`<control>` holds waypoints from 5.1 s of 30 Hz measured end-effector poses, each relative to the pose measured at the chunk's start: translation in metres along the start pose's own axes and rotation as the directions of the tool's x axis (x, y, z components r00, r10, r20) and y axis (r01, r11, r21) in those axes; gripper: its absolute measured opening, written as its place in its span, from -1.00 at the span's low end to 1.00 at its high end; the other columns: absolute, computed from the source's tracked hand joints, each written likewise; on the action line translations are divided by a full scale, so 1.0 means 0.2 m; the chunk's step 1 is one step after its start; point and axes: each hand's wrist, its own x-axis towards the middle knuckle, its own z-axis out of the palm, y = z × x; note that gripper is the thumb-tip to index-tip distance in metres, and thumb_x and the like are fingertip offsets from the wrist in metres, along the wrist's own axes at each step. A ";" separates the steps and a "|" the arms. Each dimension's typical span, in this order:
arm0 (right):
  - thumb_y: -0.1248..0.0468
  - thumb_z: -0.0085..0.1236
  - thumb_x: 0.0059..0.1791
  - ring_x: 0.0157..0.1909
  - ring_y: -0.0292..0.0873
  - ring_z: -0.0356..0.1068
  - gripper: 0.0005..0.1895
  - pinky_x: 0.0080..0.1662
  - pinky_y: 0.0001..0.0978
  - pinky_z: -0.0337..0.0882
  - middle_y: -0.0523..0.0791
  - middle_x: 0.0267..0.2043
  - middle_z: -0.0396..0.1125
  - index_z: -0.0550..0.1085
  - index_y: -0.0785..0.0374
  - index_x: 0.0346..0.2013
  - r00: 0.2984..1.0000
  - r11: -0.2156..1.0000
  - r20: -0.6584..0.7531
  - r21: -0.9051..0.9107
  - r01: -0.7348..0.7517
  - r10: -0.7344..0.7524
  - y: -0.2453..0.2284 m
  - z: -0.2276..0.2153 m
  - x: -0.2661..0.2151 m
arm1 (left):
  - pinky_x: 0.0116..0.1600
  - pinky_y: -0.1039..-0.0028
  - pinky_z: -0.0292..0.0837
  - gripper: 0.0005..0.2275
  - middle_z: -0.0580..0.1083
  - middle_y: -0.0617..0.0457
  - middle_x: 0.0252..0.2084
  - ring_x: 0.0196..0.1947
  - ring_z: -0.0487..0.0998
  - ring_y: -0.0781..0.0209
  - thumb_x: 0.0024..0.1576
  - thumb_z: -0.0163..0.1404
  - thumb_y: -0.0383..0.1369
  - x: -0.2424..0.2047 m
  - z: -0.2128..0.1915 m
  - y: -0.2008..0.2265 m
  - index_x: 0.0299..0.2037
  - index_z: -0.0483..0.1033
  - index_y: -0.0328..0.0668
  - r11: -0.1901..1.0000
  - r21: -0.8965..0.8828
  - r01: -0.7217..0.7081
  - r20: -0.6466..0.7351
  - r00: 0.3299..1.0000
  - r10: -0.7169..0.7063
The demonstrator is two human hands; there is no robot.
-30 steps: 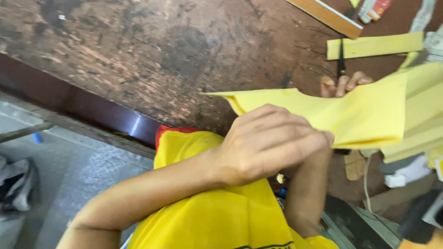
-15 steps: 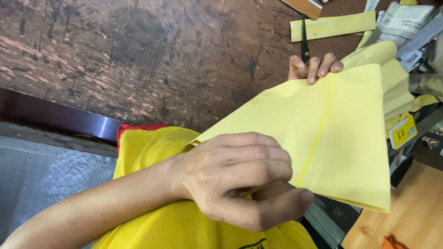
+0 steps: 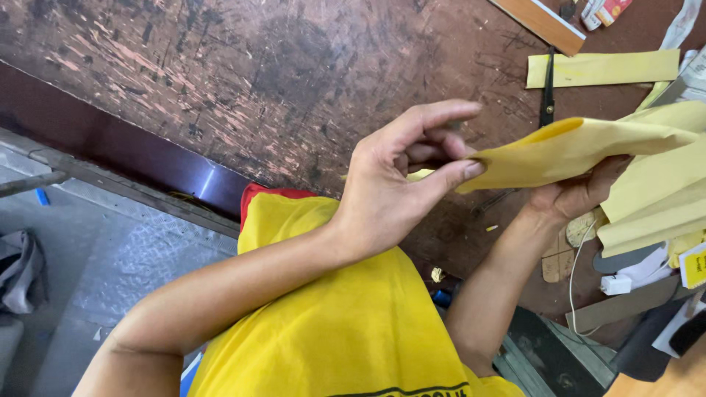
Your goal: The person folds a yellow sheet of paper, trims its edges with scissors, places a paper template on top, traces a curved outline with a pencil, and cuts along the traced line. The person handles the paper and template repeatedly to align and cut the shape.
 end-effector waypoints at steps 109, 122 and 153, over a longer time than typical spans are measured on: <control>0.32 0.16 0.07 -0.33 0.00 0.41 -0.55 -0.25 -0.16 0.44 0.00 -0.24 0.31 0.43 0.13 0.28 0.939 0.054 0.141 -0.990 0.131 0.314 1.77 1.15 -0.08 | 0.09 0.13 0.35 -0.46 0.34 -0.18 0.00 -0.01 0.40 -0.16 0.20 0.21 -0.28 0.47 -1.15 -0.83 0.35 0.34 -0.31 0.022 0.973 0.230 -0.231 0.966 0.120; -0.10 0.26 0.11 -0.33 -0.20 0.18 -0.39 -0.19 -0.24 0.17 -0.11 -0.26 0.29 0.36 -0.08 0.42 0.973 -0.431 0.085 -0.886 0.172 0.214 1.45 0.64 -0.09 | 0.07 0.15 0.37 -0.44 0.33 -0.17 -0.04 -0.05 0.39 -0.11 0.18 0.21 -0.22 0.50 -1.17 -0.83 0.34 0.34 -0.27 -0.030 0.958 0.284 -0.281 0.957 0.067; 0.16 0.58 -0.17 -0.42 -0.13 0.28 -0.19 -0.30 -0.15 0.38 -0.09 -0.41 0.25 0.44 -0.11 0.35 0.936 -0.222 -0.064 -0.975 0.016 0.347 1.09 0.62 0.08 | 0.56 -0.26 -0.26 -0.47 0.02 -0.12 0.56 0.58 0.00 -0.14 0.38 -0.12 -0.15 0.55 -0.74 -1.00 0.53 0.01 0.07 -0.118 0.977 -0.176 0.158 0.977 -0.144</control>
